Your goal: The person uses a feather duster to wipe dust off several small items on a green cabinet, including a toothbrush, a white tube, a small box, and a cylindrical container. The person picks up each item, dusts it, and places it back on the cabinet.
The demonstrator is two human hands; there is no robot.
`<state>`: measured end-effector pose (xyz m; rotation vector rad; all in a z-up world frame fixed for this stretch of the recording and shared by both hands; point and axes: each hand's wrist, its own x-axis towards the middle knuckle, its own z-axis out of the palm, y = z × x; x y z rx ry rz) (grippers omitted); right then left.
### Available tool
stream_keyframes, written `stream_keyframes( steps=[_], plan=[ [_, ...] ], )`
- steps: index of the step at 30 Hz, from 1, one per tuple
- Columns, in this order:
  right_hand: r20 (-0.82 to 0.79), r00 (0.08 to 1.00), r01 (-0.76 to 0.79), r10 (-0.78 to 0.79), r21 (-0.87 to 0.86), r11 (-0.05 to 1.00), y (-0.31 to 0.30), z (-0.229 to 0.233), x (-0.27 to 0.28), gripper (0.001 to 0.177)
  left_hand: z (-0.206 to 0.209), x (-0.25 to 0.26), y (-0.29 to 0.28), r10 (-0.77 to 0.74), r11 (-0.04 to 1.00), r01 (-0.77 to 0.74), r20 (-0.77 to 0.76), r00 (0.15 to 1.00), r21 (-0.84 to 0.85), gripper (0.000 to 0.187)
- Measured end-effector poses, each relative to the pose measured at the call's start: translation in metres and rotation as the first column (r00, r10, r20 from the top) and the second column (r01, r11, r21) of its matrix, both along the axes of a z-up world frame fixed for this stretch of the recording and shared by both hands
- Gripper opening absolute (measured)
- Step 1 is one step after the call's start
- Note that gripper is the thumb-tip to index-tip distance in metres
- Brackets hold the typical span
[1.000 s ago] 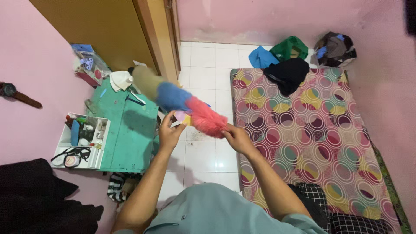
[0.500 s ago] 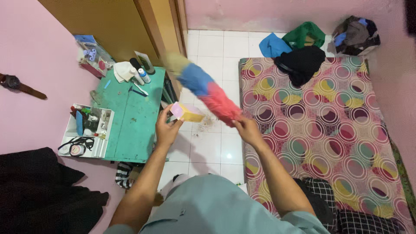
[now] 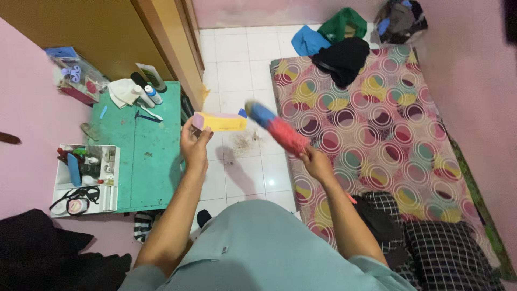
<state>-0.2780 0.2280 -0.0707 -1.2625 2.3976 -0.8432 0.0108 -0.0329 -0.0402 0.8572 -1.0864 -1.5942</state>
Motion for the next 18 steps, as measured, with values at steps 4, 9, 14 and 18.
stream_keyframes(
  steps=[4, 9, 14, 18],
  plan=[
    [0.201, 0.979, 0.056, -0.025, -0.151, 0.987, -0.04, 0.037, 0.048, 0.024, 0.0, 0.004, -0.015, 0.021, 0.987, -0.014, -0.044, 0.999, 0.163, 0.049],
    [0.245, 0.935, -0.148, 0.255, -0.384, 0.911, -0.087, 0.064, 0.135, 0.019, -0.014, 0.031, -0.042, 0.046, 0.942, -0.001, -0.126, 0.991, 0.335, 0.045],
    [0.149, 0.974, -0.112, 0.17, -0.336, 0.935, -0.082, 0.008, 0.167, 0.031, -0.026, 0.071, -0.076, 0.042, 0.922, 0.008, -0.121, 0.992, 0.387, 0.041],
    [0.132, 0.991, 0.015, 0.028, -0.309, 0.951, -0.053, -0.057, 0.153, 0.025, -0.027, 0.099, -0.083, -0.01, 0.954, 0.031, -0.072, 0.997, 0.297, 0.046]
  ],
)
